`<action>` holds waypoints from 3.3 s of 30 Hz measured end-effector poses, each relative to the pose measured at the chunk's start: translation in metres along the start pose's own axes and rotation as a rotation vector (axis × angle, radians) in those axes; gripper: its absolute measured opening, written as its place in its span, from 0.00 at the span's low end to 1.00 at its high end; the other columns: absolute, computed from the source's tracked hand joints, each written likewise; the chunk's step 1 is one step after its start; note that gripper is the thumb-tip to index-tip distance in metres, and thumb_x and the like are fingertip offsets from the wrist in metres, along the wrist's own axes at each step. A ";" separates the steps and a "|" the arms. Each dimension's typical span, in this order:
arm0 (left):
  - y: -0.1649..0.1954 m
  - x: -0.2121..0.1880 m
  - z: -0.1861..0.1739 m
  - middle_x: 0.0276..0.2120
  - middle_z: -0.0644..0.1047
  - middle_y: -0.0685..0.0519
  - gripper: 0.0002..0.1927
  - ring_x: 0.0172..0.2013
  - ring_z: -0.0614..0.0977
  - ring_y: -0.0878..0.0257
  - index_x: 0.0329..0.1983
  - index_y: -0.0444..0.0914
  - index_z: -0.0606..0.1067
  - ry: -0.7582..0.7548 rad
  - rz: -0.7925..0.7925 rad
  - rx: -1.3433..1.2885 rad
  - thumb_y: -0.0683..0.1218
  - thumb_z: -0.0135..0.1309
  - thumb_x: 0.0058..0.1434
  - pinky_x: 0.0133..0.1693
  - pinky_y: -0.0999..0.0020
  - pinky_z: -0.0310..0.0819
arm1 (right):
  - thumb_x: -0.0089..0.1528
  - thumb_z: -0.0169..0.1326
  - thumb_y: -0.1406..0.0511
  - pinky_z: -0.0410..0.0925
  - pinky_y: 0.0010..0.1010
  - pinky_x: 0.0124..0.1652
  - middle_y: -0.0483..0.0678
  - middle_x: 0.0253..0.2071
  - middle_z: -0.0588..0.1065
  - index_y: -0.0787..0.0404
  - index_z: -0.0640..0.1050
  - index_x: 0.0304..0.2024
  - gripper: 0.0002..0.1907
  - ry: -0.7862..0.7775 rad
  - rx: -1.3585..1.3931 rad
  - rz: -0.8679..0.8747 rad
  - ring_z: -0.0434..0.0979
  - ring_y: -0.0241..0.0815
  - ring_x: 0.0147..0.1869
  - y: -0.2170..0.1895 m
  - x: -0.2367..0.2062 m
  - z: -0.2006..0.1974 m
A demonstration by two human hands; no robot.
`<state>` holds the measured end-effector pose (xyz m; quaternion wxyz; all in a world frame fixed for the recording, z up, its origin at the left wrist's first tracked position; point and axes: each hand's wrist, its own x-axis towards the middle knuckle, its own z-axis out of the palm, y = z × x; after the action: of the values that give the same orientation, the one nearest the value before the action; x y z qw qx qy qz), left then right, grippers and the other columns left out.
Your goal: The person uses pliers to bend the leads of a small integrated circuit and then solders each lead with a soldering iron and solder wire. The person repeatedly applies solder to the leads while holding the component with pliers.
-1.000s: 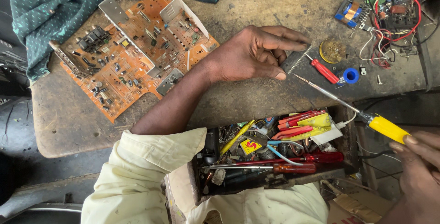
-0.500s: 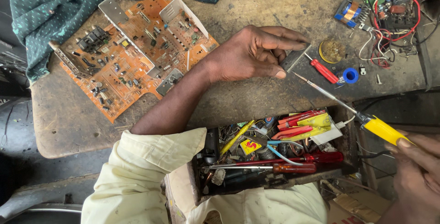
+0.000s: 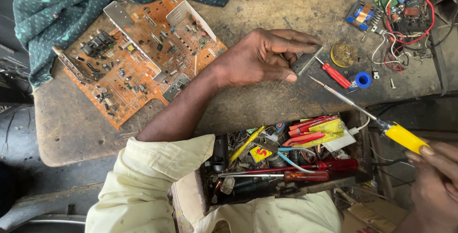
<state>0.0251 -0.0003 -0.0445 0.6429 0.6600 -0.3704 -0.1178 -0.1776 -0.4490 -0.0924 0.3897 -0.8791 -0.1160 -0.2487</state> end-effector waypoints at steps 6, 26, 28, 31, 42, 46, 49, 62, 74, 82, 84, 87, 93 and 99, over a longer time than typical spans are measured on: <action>0.000 0.001 0.000 0.70 0.70 0.51 0.30 0.50 0.85 0.66 0.66 0.45 0.75 -0.007 0.009 0.011 0.36 0.67 0.61 0.52 0.72 0.91 | 0.75 0.60 0.77 0.73 0.21 0.49 0.59 0.52 0.76 0.70 0.77 0.53 0.06 -0.028 -0.004 -0.041 0.78 0.41 0.48 0.006 0.000 -0.001; 0.000 0.001 -0.001 0.69 0.71 0.51 0.30 0.50 0.84 0.68 0.66 0.44 0.74 -0.005 0.022 -0.026 0.35 0.67 0.62 0.53 0.73 0.89 | 0.73 0.62 0.78 0.71 0.20 0.47 0.59 0.51 0.76 0.71 0.77 0.54 0.08 -0.023 -0.025 -0.073 0.76 0.41 0.47 -0.001 0.005 0.004; 0.001 0.000 0.000 0.69 0.71 0.51 0.30 0.50 0.84 0.68 0.66 0.44 0.74 -0.005 0.020 -0.027 0.35 0.67 0.62 0.52 0.73 0.89 | 0.73 0.62 0.78 0.71 0.21 0.46 0.60 0.51 0.77 0.71 0.77 0.53 0.08 -0.017 -0.029 -0.065 0.77 0.41 0.46 -0.002 0.006 0.004; 0.002 0.001 0.000 0.68 0.72 0.51 0.30 0.48 0.84 0.68 0.66 0.44 0.74 -0.002 -0.001 0.002 0.36 0.67 0.61 0.51 0.73 0.89 | 0.72 0.62 0.78 0.71 0.21 0.44 0.61 0.50 0.78 0.72 0.78 0.53 0.09 -0.034 -0.058 -0.081 0.77 0.42 0.44 -0.007 0.010 0.003; 0.001 -0.001 0.000 0.68 0.72 0.50 0.30 0.51 0.84 0.66 0.66 0.42 0.74 0.006 0.012 -0.038 0.35 0.67 0.62 0.53 0.72 0.88 | 0.73 0.62 0.77 0.71 0.21 0.44 0.59 0.49 0.78 0.70 0.77 0.53 0.08 -0.054 -0.076 -0.156 0.77 0.41 0.46 -0.020 0.019 0.008; 0.001 0.000 0.000 0.68 0.71 0.50 0.30 0.50 0.84 0.66 0.66 0.42 0.74 0.008 0.003 -0.025 0.35 0.67 0.61 0.53 0.73 0.89 | 0.70 0.63 0.77 0.68 0.22 0.41 0.60 0.47 0.78 0.71 0.78 0.52 0.10 -0.033 -0.073 -0.124 0.75 0.41 0.43 -0.025 0.022 0.010; 0.001 0.000 0.001 0.69 0.71 0.50 0.30 0.51 0.84 0.66 0.66 0.43 0.74 0.002 0.011 -0.031 0.35 0.67 0.61 0.53 0.73 0.88 | 0.70 0.62 0.78 0.69 0.22 0.40 0.59 0.47 0.79 0.72 0.78 0.53 0.10 -0.023 -0.033 -0.088 0.76 0.41 0.42 -0.029 0.023 0.011; -0.001 0.002 0.001 0.68 0.72 0.54 0.31 0.47 0.84 0.68 0.65 0.47 0.76 0.020 0.008 0.093 0.36 0.68 0.59 0.51 0.74 0.89 | 0.70 0.61 0.83 0.75 0.25 0.42 0.63 0.47 0.78 0.73 0.77 0.48 0.07 -0.068 -0.165 -0.346 0.81 0.48 0.44 -0.050 0.041 0.016; -0.001 0.002 0.001 0.70 0.70 0.51 0.31 0.50 0.84 0.67 0.67 0.45 0.74 0.016 0.025 0.004 0.35 0.67 0.61 0.53 0.72 0.88 | 0.70 0.60 0.83 0.71 0.24 0.40 0.64 0.47 0.80 0.75 0.80 0.50 0.07 -0.038 -0.230 -0.253 0.79 0.47 0.42 -0.048 0.033 0.013; 0.000 0.001 0.002 0.70 0.70 0.50 0.31 0.49 0.85 0.67 0.67 0.44 0.74 0.018 0.005 -0.014 0.34 0.66 0.61 0.52 0.72 0.89 | 0.71 0.58 0.79 0.72 0.22 0.45 0.61 0.51 0.79 0.73 0.78 0.52 0.07 -0.014 -0.164 -0.267 0.78 0.45 0.46 -0.035 0.023 0.010; 0.000 0.002 0.002 0.70 0.70 0.50 0.31 0.49 0.85 0.67 0.67 0.44 0.74 0.015 0.009 0.000 0.35 0.67 0.61 0.52 0.72 0.89 | 0.72 0.61 0.80 0.71 0.22 0.43 0.63 0.49 0.80 0.75 0.79 0.53 0.07 -0.008 -0.195 -0.249 0.78 0.45 0.45 -0.036 0.023 0.011; -0.001 0.002 0.002 0.70 0.69 0.50 0.31 0.51 0.85 0.66 0.67 0.44 0.73 0.010 0.014 -0.024 0.35 0.66 0.62 0.53 0.71 0.90 | 0.72 0.62 0.79 0.71 0.22 0.42 0.64 0.49 0.80 0.75 0.80 0.52 0.06 -0.019 -0.185 -0.200 0.78 0.45 0.43 -0.040 0.026 0.014; -0.002 0.002 0.001 0.69 0.71 0.51 0.30 0.49 0.85 0.66 0.66 0.45 0.75 0.012 0.002 0.056 0.36 0.68 0.60 0.52 0.72 0.90 | 0.72 0.61 0.79 0.75 0.22 0.40 0.64 0.46 0.79 0.76 0.80 0.48 0.04 -0.039 -0.157 -0.201 0.81 0.45 0.42 -0.044 0.032 0.016; -0.002 0.002 0.002 0.69 0.71 0.51 0.31 0.50 0.85 0.67 0.66 0.44 0.74 0.013 -0.011 0.016 0.35 0.67 0.60 0.53 0.72 0.89 | 0.73 0.60 0.80 0.74 0.22 0.42 0.64 0.50 0.80 0.74 0.79 0.51 0.05 -0.050 -0.179 -0.265 0.79 0.45 0.44 -0.039 0.031 0.014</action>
<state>0.0263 -0.0034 -0.0459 0.6392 0.6680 -0.3636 -0.1138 -0.1621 -0.4120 -0.0601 0.2707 -0.8933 -0.2179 -0.2851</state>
